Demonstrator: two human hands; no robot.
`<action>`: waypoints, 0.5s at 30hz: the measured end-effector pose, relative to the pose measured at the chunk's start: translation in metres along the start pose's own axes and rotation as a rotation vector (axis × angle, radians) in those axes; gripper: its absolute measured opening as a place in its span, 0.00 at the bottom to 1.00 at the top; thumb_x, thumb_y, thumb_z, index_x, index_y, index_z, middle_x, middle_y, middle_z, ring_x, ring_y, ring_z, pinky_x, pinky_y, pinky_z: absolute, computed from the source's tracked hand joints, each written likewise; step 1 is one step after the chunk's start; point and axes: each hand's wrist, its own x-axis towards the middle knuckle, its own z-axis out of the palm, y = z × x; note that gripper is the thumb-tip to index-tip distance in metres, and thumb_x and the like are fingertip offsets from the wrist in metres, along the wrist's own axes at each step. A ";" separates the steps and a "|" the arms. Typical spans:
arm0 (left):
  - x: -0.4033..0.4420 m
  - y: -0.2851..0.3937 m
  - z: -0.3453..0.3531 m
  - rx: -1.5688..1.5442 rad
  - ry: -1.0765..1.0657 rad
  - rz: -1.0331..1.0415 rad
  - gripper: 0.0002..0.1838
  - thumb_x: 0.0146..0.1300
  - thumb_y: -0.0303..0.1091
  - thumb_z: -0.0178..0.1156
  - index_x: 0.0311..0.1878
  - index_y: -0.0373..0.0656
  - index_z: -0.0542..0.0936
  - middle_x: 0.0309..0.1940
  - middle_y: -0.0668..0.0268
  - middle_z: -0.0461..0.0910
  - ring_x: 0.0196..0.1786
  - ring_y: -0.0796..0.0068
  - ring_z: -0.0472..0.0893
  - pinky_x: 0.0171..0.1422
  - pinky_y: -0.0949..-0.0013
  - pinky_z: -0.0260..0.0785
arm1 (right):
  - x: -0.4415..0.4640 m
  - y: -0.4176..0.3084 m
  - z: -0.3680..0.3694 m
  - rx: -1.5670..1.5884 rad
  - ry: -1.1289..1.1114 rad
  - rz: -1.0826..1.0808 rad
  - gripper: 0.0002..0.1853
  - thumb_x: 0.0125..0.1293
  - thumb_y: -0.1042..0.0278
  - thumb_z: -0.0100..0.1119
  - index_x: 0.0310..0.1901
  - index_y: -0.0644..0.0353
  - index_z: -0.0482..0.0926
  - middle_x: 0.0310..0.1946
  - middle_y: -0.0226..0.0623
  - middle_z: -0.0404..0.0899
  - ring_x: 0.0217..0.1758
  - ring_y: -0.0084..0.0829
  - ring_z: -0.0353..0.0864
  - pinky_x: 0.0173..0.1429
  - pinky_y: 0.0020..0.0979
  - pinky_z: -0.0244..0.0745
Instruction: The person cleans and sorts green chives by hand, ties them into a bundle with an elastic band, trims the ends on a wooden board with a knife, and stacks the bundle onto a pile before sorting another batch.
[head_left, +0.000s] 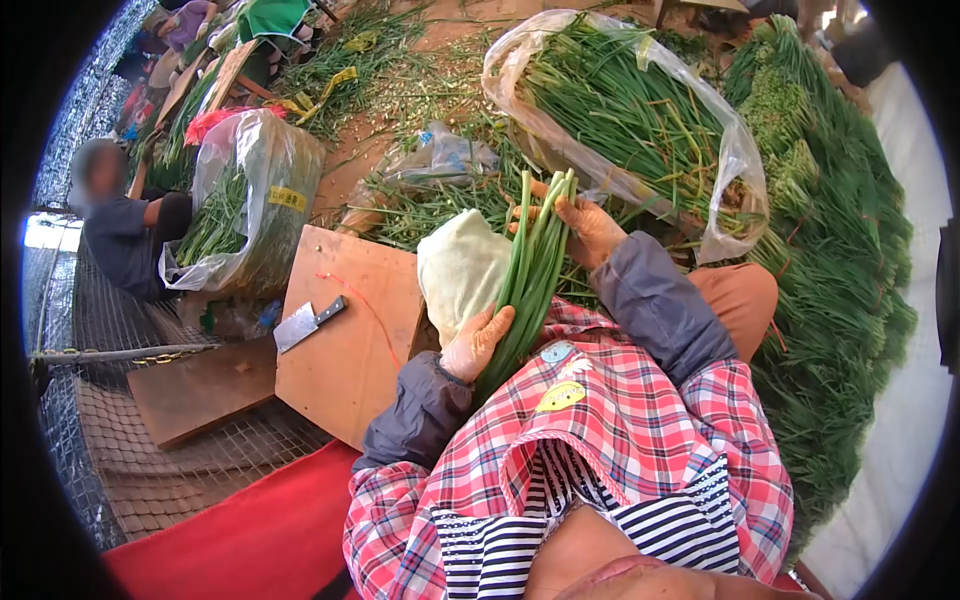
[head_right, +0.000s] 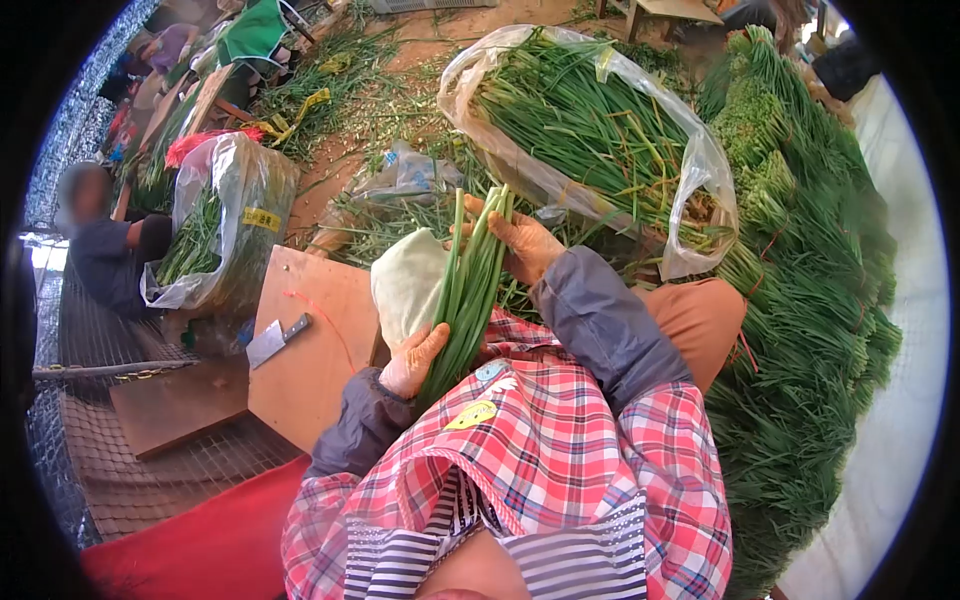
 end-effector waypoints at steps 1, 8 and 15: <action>0.002 0.001 0.003 0.032 -0.009 -0.014 0.24 0.69 0.47 0.43 0.58 0.38 0.66 0.42 0.65 0.76 0.37 0.80 0.75 0.42 0.75 0.69 | -0.004 -0.004 0.005 -0.009 -0.009 0.008 0.37 0.55 0.50 0.61 0.63 0.56 0.59 0.54 0.47 0.70 0.57 0.45 0.70 0.60 0.46 0.67; 0.012 0.010 0.021 0.226 -0.083 0.001 0.24 0.70 0.46 0.41 0.57 0.36 0.68 0.42 0.66 0.77 0.40 0.80 0.75 0.46 0.76 0.68 | 0.000 -0.013 0.013 0.117 0.046 0.085 0.33 0.53 0.59 0.65 0.59 0.58 0.64 0.45 0.47 0.75 0.52 0.46 0.74 0.56 0.52 0.70; 0.012 0.019 0.005 0.083 -0.064 0.070 0.20 0.65 0.37 0.50 0.57 0.35 0.67 0.42 0.63 0.76 0.39 0.79 0.75 0.45 0.75 0.69 | 0.012 -0.167 0.031 -0.266 0.067 -0.596 0.18 0.54 0.61 0.65 0.42 0.60 0.73 0.31 0.35 0.78 0.33 0.31 0.78 0.41 0.39 0.75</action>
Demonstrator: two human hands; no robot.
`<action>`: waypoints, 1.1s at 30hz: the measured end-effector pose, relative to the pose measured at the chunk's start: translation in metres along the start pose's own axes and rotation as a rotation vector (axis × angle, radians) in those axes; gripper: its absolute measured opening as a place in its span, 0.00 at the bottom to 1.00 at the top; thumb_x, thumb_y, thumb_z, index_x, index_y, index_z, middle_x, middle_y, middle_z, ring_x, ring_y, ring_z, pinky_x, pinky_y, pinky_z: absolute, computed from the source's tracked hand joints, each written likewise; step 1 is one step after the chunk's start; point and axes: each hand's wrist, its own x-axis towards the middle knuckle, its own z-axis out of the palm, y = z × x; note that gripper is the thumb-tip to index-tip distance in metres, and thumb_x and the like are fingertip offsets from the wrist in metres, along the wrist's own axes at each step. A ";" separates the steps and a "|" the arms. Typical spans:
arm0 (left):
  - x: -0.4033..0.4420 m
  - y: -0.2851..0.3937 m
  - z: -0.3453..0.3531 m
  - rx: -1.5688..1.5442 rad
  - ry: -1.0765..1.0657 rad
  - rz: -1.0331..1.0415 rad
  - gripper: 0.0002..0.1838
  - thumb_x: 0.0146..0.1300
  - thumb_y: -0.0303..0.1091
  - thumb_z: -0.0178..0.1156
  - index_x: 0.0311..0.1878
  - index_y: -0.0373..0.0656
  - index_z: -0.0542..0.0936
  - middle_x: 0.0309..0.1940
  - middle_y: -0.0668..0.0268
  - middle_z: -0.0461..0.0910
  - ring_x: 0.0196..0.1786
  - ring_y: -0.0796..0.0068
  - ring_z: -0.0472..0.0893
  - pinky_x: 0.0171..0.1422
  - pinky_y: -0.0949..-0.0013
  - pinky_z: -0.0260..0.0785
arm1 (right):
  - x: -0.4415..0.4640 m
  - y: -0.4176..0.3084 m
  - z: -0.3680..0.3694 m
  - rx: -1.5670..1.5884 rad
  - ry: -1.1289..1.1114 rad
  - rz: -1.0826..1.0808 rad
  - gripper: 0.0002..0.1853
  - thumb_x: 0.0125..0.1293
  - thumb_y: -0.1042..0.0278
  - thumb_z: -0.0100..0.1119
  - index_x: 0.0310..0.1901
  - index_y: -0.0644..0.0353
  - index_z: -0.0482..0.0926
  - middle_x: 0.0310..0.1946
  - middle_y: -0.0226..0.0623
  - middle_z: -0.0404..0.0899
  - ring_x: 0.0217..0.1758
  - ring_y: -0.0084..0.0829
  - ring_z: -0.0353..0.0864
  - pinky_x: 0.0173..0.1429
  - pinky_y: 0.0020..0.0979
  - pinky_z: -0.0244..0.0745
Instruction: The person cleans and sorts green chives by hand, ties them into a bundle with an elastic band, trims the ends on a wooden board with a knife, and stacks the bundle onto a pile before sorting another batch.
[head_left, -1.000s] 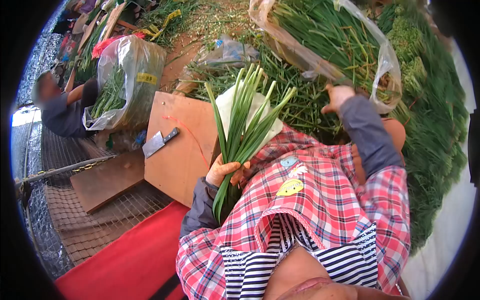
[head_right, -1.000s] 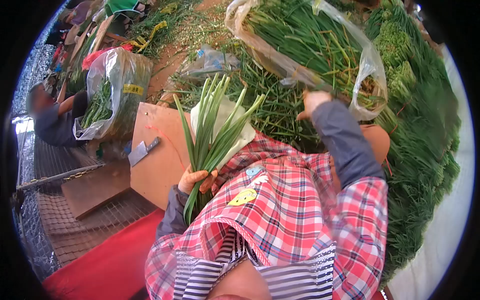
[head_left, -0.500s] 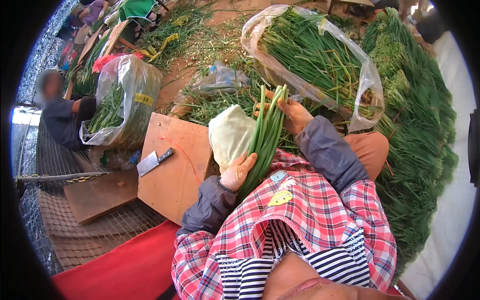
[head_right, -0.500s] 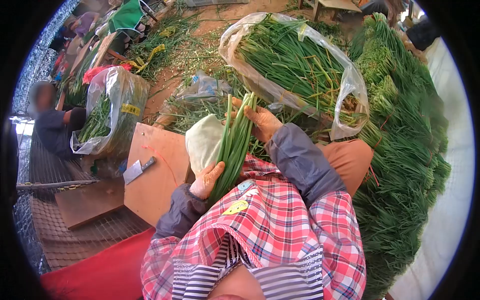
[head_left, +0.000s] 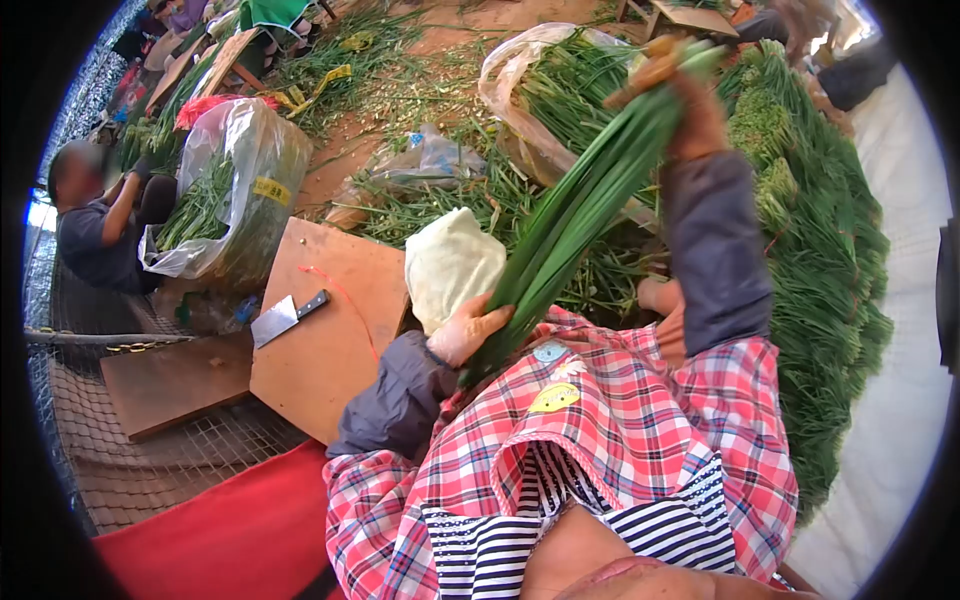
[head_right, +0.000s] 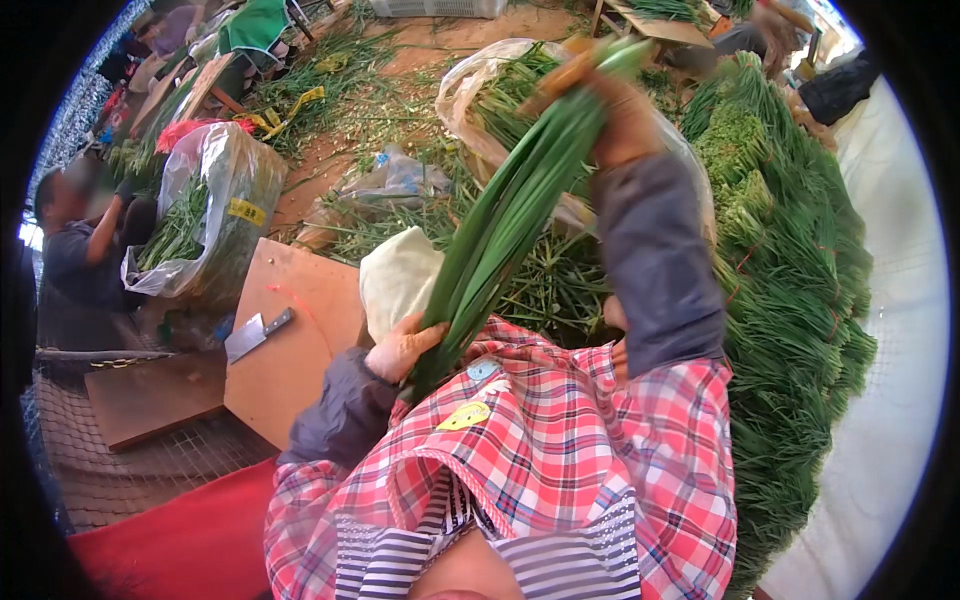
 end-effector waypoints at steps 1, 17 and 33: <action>0.000 -0.003 -0.009 0.148 0.052 0.037 0.20 0.65 0.35 0.51 0.57 0.35 0.67 0.42 0.62 0.76 0.39 0.79 0.74 0.45 0.74 0.69 | 0.009 -0.036 -0.003 0.054 0.001 -0.023 0.15 0.58 0.60 0.61 0.42 0.59 0.74 0.33 0.35 0.78 0.34 0.31 0.77 0.46 0.41 0.74; 0.037 0.149 -0.015 0.743 0.427 1.121 0.30 0.48 0.30 0.66 0.56 0.39 0.69 0.52 0.55 0.73 0.57 0.65 0.71 0.59 0.67 0.63 | 0.034 -0.081 0.060 -0.557 -0.117 0.073 0.13 0.57 0.65 0.63 0.41 0.61 0.75 0.31 0.36 0.78 0.34 0.32 0.79 0.40 0.29 0.75; 0.102 0.161 0.012 0.266 0.103 1.072 0.56 0.33 0.36 0.78 0.64 0.34 0.53 0.59 0.52 0.62 0.60 0.63 0.65 0.64 0.65 0.59 | 0.059 0.020 0.086 -0.724 -0.196 0.027 0.13 0.56 0.70 0.63 0.40 0.66 0.76 0.31 0.39 0.81 0.36 0.30 0.81 0.42 0.26 0.77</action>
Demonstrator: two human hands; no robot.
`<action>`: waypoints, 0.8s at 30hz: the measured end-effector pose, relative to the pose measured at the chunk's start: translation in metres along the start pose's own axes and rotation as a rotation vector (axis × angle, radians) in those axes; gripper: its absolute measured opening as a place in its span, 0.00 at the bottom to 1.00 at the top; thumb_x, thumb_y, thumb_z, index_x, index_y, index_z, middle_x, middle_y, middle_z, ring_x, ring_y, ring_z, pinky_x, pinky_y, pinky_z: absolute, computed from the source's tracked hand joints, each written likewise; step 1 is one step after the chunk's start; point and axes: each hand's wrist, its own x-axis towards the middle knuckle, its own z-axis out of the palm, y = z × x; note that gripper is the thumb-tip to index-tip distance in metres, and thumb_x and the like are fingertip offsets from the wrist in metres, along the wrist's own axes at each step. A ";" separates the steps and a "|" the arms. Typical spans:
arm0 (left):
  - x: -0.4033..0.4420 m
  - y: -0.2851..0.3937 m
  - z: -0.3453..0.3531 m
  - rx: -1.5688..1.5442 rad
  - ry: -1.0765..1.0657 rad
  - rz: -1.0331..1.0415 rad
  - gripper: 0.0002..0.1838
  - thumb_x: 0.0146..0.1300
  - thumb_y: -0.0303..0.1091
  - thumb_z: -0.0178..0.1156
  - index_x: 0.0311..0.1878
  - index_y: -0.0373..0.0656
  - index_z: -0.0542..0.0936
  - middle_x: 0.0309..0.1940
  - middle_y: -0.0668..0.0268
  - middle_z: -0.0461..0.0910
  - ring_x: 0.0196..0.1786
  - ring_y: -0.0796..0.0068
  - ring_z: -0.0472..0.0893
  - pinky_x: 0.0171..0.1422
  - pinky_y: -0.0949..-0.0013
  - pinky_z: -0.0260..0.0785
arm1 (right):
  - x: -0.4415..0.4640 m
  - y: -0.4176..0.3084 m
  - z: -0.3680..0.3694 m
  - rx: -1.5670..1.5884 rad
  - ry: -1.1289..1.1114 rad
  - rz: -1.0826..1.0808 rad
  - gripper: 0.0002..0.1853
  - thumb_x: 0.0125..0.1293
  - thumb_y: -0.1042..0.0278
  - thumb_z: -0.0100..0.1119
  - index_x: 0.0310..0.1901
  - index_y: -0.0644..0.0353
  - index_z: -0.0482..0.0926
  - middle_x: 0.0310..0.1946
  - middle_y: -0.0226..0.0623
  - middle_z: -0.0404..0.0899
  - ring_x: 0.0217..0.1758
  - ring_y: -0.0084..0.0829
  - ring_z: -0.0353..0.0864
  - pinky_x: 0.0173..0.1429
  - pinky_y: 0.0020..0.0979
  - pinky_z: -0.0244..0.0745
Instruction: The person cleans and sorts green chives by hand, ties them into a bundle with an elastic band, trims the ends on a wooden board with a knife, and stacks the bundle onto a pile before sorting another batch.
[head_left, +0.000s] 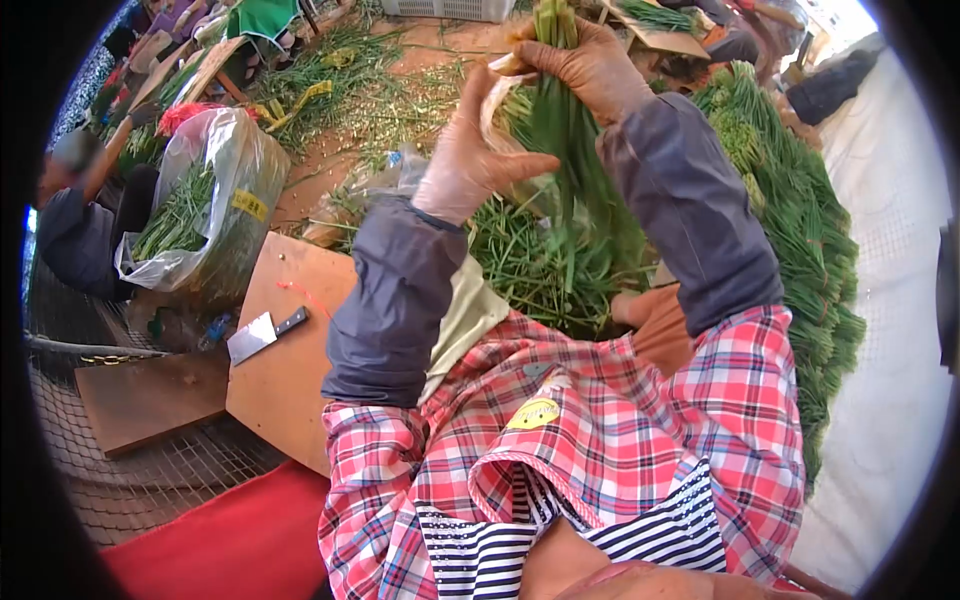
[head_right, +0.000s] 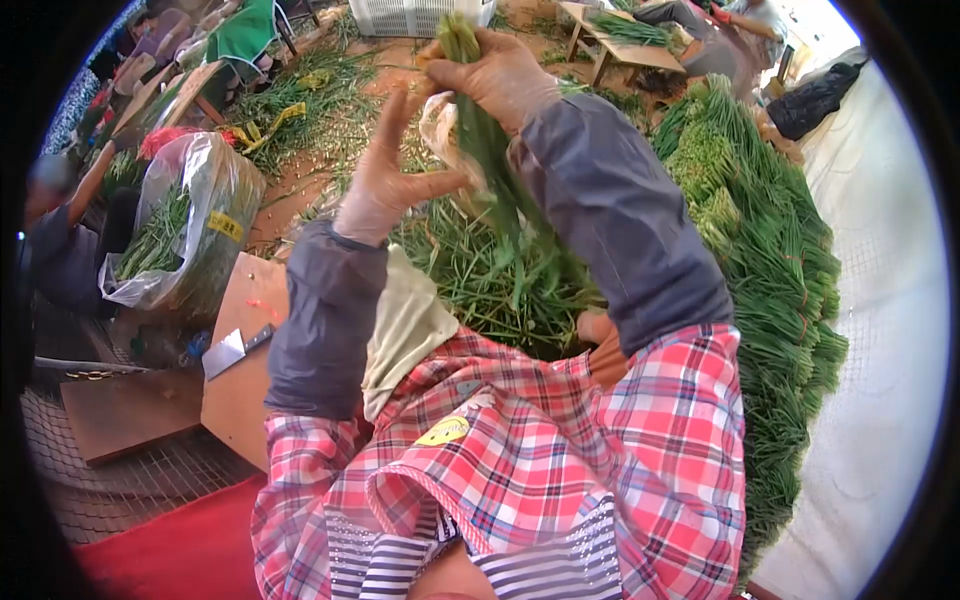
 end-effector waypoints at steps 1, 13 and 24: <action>0.006 0.003 0.002 0.501 -0.025 0.232 0.47 0.34 0.32 0.77 0.59 0.37 0.60 0.51 0.59 0.68 0.53 0.69 0.70 0.57 0.69 0.65 | 0.000 -0.011 0.008 0.047 -0.030 -0.025 0.12 0.56 0.70 0.62 0.40 0.67 0.76 0.31 0.39 0.81 0.36 0.30 0.82 0.43 0.26 0.76; 0.002 -0.037 -0.023 -0.529 0.649 -0.218 0.17 0.49 0.18 0.63 0.44 0.36 0.72 0.32 0.59 0.78 0.31 0.67 0.80 0.35 0.66 0.74 | -0.057 0.011 -0.010 -0.135 0.195 -0.250 0.06 0.58 0.79 0.55 0.38 0.65 0.77 0.33 0.36 0.79 0.38 0.25 0.79 0.47 0.25 0.74; -0.020 -0.036 -0.028 -0.662 0.693 -0.345 0.20 0.51 0.19 0.61 0.48 0.42 0.69 0.34 0.62 0.74 0.36 0.63 0.78 0.40 0.52 0.75 | -0.130 0.109 0.023 -0.802 -0.166 -0.082 0.25 0.44 0.74 0.63 0.48 0.46 0.73 0.47 0.36 0.73 0.50 0.41 0.73 0.52 0.37 0.71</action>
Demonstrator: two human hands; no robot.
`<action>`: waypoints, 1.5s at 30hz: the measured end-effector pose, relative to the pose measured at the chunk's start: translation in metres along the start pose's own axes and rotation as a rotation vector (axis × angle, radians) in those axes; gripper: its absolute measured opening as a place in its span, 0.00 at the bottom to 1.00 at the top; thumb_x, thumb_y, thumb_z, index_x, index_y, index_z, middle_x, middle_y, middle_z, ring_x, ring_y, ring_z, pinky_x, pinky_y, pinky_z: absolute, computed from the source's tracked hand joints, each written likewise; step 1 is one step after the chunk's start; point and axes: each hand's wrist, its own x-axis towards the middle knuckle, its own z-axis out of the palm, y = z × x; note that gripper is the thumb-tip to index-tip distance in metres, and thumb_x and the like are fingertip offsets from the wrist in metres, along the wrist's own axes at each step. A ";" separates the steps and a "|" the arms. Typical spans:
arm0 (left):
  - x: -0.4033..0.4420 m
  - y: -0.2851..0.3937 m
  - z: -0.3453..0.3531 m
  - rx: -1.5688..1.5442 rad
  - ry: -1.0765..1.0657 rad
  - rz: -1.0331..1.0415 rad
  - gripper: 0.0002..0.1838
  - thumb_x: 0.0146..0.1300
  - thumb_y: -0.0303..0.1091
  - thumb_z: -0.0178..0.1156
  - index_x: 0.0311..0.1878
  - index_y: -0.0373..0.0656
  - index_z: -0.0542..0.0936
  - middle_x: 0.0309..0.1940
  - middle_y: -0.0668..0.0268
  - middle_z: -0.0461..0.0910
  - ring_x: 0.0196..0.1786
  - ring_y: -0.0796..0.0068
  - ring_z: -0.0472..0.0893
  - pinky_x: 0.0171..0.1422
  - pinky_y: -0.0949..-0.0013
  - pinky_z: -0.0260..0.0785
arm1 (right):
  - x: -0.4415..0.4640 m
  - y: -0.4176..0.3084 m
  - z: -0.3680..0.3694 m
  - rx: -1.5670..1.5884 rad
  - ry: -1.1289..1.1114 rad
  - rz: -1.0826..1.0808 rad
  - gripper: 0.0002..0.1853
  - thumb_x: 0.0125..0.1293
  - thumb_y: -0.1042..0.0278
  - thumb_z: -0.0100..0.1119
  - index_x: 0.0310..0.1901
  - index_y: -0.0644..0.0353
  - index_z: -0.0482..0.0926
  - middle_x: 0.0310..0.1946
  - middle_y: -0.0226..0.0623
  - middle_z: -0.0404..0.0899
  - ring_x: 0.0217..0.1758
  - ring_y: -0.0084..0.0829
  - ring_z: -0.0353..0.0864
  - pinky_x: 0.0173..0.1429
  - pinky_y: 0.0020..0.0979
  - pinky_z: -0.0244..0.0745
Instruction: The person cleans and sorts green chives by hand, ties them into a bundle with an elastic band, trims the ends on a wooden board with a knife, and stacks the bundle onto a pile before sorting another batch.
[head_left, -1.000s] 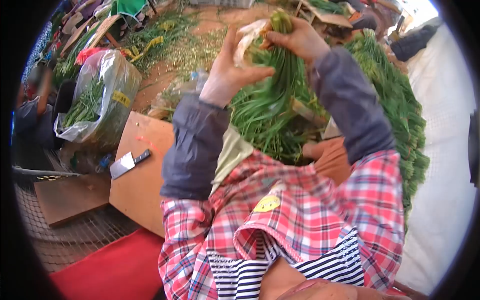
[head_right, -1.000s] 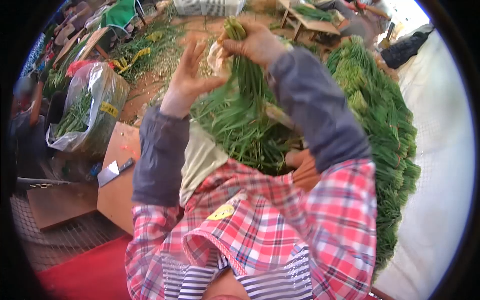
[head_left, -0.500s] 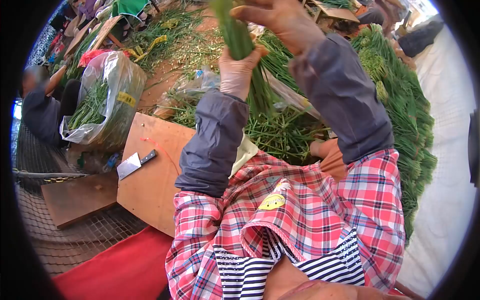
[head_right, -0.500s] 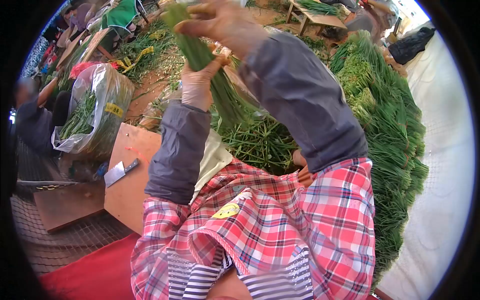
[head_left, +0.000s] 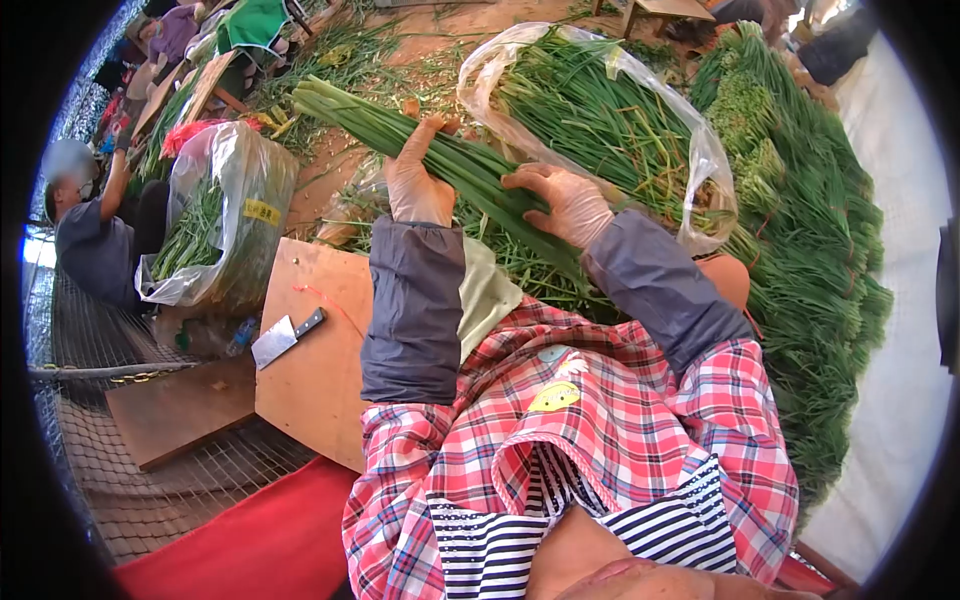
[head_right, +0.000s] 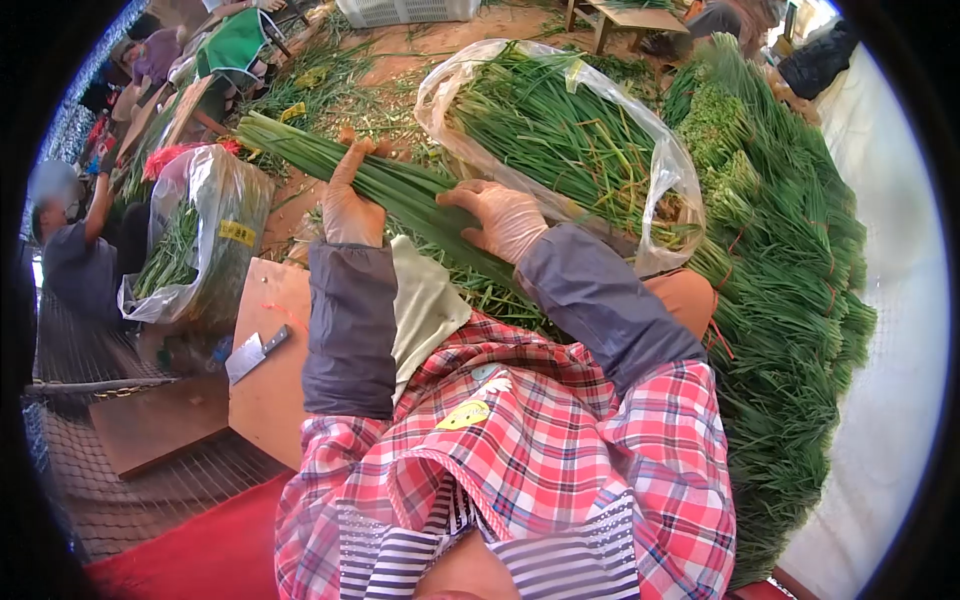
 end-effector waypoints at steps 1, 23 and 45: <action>0.002 -0.002 -0.007 -0.009 -0.035 -0.017 0.19 0.51 0.20 0.61 0.47 0.42 0.69 0.34 0.61 0.75 0.38 0.61 0.78 0.41 0.48 0.74 | 0.001 0.008 0.006 -0.020 0.025 -0.048 0.20 0.45 0.70 0.63 0.44 0.49 0.75 0.43 0.37 0.75 0.47 0.40 0.75 0.49 0.36 0.71; 0.000 0.050 -0.075 -0.062 0.119 0.081 0.11 0.55 0.26 0.59 0.41 0.36 0.73 0.38 0.56 0.77 0.46 0.58 0.77 0.52 0.49 0.72 | -0.069 0.110 0.002 -0.116 -0.391 0.591 0.10 0.52 0.66 0.59 0.36 0.57 0.80 0.33 0.37 0.81 0.32 0.36 0.80 0.39 0.36 0.73; -0.061 -0.021 -0.047 0.101 -0.347 -0.357 0.23 0.49 0.26 0.64 0.50 0.39 0.70 0.40 0.56 0.78 0.42 0.55 0.79 0.49 0.54 0.73 | 0.104 -0.027 -0.015 0.917 -0.346 0.432 0.13 0.55 0.65 0.65 0.41 0.60 0.80 0.27 0.29 0.79 0.22 0.17 0.72 0.26 0.20 0.66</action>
